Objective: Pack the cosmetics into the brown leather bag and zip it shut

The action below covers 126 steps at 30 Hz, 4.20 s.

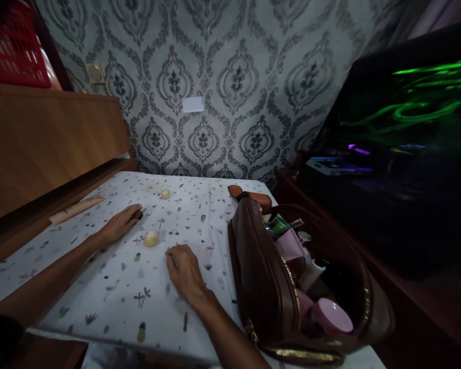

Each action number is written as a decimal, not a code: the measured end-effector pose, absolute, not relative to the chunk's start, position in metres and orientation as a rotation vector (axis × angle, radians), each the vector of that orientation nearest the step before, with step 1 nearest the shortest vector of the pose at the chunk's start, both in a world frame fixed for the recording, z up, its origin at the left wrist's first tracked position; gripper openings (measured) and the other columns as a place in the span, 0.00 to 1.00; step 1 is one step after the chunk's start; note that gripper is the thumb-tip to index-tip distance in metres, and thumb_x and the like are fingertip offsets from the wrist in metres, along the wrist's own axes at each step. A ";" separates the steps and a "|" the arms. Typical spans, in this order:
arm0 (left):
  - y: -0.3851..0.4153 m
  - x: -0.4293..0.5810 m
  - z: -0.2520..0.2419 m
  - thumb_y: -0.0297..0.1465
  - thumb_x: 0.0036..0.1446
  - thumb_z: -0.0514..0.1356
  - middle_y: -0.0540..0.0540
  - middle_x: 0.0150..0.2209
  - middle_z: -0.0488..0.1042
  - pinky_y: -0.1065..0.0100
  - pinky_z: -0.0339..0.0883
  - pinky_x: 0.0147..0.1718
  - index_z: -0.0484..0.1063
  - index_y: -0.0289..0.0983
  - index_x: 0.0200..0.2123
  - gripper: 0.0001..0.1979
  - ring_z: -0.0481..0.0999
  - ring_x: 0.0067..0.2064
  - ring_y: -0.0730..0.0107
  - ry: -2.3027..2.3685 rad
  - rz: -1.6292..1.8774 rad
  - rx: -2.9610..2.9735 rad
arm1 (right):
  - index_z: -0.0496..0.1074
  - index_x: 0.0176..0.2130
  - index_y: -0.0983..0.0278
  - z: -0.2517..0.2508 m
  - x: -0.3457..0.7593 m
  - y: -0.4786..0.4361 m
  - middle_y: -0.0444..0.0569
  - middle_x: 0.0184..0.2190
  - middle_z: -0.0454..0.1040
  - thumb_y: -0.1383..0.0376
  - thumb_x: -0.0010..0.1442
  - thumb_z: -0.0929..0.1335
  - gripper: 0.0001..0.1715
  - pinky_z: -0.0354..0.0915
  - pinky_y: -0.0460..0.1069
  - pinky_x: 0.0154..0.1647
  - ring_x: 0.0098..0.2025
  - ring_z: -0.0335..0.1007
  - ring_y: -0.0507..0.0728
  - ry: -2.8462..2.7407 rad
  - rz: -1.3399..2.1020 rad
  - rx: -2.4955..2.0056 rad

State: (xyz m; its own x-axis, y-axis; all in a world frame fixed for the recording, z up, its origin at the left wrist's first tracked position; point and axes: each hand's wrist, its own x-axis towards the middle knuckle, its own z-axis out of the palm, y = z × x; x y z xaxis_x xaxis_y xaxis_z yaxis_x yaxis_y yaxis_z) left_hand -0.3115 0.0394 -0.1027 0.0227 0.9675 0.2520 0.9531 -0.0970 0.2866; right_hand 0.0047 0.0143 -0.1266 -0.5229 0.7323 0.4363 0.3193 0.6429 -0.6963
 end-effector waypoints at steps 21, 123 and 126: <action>-0.020 -0.295 -0.101 0.58 0.62 0.48 0.37 0.65 0.68 0.46 0.53 0.68 0.70 0.37 0.60 0.36 0.59 0.70 0.44 2.057 0.653 1.909 | 0.78 0.39 0.64 -0.126 0.006 0.016 0.51 0.37 0.79 0.69 0.62 0.65 0.12 0.69 0.51 0.43 0.40 0.74 0.58 -2.145 0.765 -0.841; -0.017 -0.016 -0.022 0.22 0.68 0.53 0.40 0.65 0.64 0.57 0.69 0.60 0.50 0.39 0.72 0.32 0.58 0.70 0.54 0.773 0.845 3.047 | 0.77 0.39 0.65 0.072 0.229 -0.021 0.50 0.37 0.79 0.73 0.48 0.76 0.15 0.68 0.50 0.33 0.36 0.77 0.60 -2.811 0.318 -1.451; -0.016 -0.017 -0.024 0.23 0.68 0.53 0.40 0.66 0.64 0.57 0.68 0.61 0.52 0.39 0.71 0.30 0.56 0.71 0.55 0.769 0.845 3.050 | 0.78 0.37 0.65 0.079 0.223 -0.026 0.52 0.38 0.80 0.76 0.46 0.75 0.16 0.70 0.51 0.35 0.39 0.78 0.62 -2.828 0.252 -1.485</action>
